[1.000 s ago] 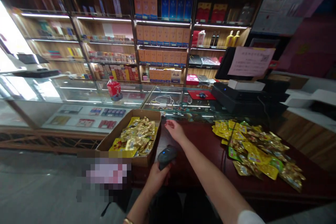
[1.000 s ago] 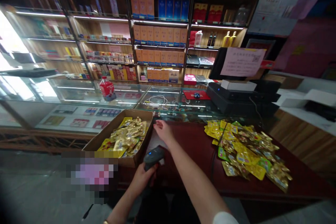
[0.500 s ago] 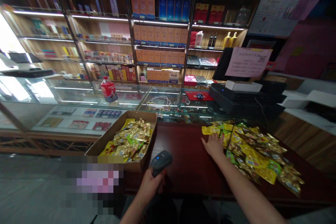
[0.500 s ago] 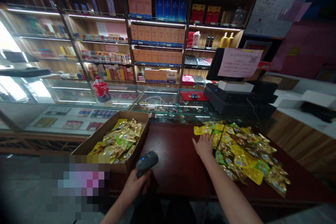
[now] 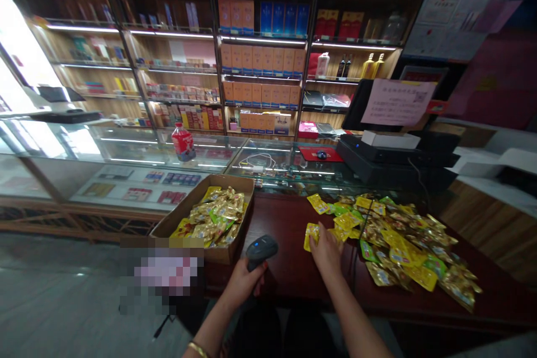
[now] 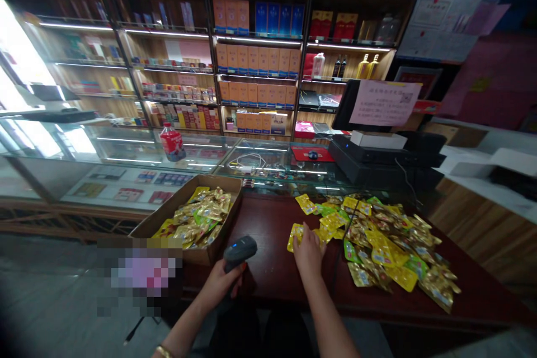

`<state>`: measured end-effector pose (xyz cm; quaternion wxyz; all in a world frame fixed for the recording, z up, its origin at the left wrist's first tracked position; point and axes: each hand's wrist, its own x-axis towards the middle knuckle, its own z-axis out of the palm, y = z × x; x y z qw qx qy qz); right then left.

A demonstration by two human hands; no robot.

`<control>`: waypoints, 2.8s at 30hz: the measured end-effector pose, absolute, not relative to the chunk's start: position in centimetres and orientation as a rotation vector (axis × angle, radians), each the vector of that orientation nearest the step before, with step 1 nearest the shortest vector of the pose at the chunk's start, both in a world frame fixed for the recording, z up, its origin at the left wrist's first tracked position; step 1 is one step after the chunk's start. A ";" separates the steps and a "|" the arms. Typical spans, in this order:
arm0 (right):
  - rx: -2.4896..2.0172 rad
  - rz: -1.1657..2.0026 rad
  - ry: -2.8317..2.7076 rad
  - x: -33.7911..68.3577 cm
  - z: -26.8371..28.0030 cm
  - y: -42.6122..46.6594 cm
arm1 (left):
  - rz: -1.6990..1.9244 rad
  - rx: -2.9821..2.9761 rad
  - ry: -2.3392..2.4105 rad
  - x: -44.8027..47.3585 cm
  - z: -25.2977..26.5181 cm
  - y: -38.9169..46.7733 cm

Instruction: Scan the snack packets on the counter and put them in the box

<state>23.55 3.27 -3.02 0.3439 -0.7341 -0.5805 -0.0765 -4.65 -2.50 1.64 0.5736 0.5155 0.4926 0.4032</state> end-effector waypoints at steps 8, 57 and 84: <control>-1.344 0.421 -1.354 23.3 -3.6 3.1 | 0.907 1.249 1.091 -5.1 2.1 -2.7; -1.496 0.628 -1.422 23.7 -4.0 2.7 | 0.921 1.166 0.990 -5.1 0.7 -2.9; -2.547 -0.047 -1.679 26.0 -1.6 5.9 | 0.949 1.150 1.042 -5.1 0.8 -2.8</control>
